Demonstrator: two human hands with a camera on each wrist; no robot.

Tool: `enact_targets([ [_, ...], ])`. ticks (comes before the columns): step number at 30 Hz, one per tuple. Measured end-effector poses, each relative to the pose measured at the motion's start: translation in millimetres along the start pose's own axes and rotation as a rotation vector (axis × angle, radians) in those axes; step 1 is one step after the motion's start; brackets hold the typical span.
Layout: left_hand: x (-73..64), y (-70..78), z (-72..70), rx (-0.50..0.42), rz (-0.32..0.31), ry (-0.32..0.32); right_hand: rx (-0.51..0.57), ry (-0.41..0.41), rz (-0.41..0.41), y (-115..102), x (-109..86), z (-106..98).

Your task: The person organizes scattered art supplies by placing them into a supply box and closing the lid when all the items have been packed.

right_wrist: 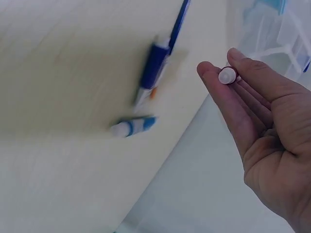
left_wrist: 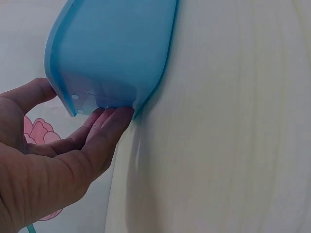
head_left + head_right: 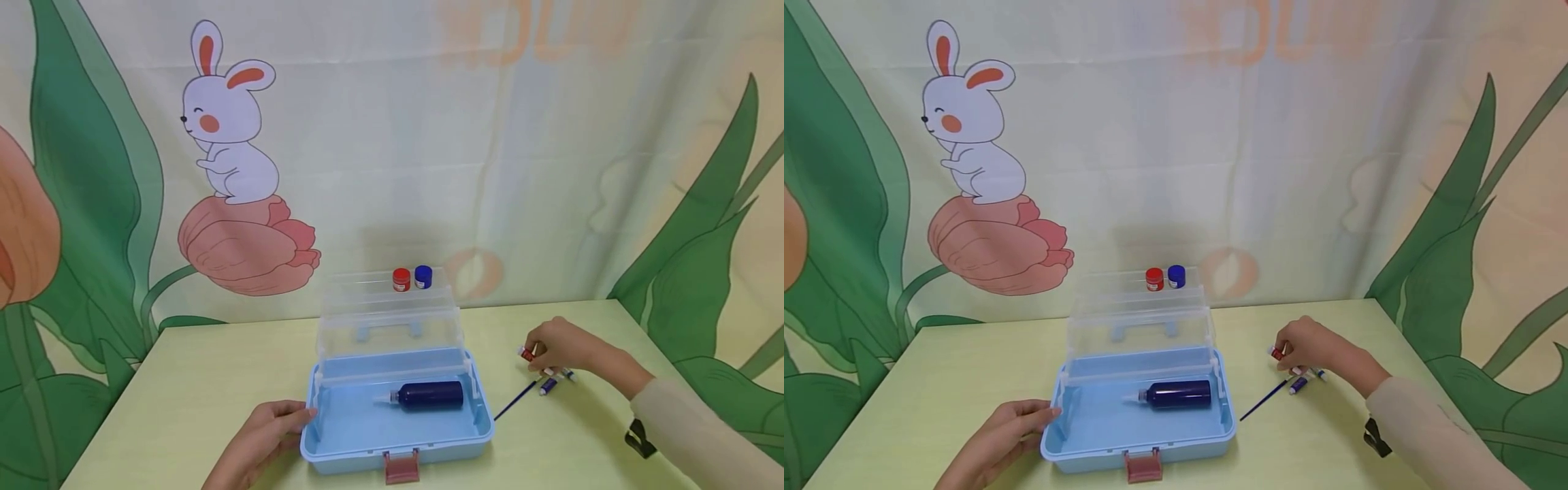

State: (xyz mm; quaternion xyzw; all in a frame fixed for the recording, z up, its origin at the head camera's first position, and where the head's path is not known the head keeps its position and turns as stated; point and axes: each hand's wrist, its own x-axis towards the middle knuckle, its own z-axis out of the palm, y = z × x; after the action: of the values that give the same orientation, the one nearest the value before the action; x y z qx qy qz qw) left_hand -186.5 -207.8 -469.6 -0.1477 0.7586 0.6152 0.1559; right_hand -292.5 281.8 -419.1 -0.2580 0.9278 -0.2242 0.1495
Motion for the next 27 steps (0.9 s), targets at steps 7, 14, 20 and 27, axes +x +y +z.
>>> enact_targets([
  [7,-2.2,-0.9,0.9,-0.019,0.019,0.008,-0.092,0.005,-0.124,-25,7.4,-2],
  [14,-3.0,-0.7,1.2,-0.009,0.021,0.014,-0.180,0.039,-0.242,-51,8.7,-9],
  [20,-3.5,0.7,2.3,-0.008,0.014,0.016,-0.187,0.062,-0.297,-70,5.7,-14],
  [27,-2.3,0.8,1.9,-0.004,0.008,0.018,-0.203,0.049,-0.303,-90,6.7,-16],
])
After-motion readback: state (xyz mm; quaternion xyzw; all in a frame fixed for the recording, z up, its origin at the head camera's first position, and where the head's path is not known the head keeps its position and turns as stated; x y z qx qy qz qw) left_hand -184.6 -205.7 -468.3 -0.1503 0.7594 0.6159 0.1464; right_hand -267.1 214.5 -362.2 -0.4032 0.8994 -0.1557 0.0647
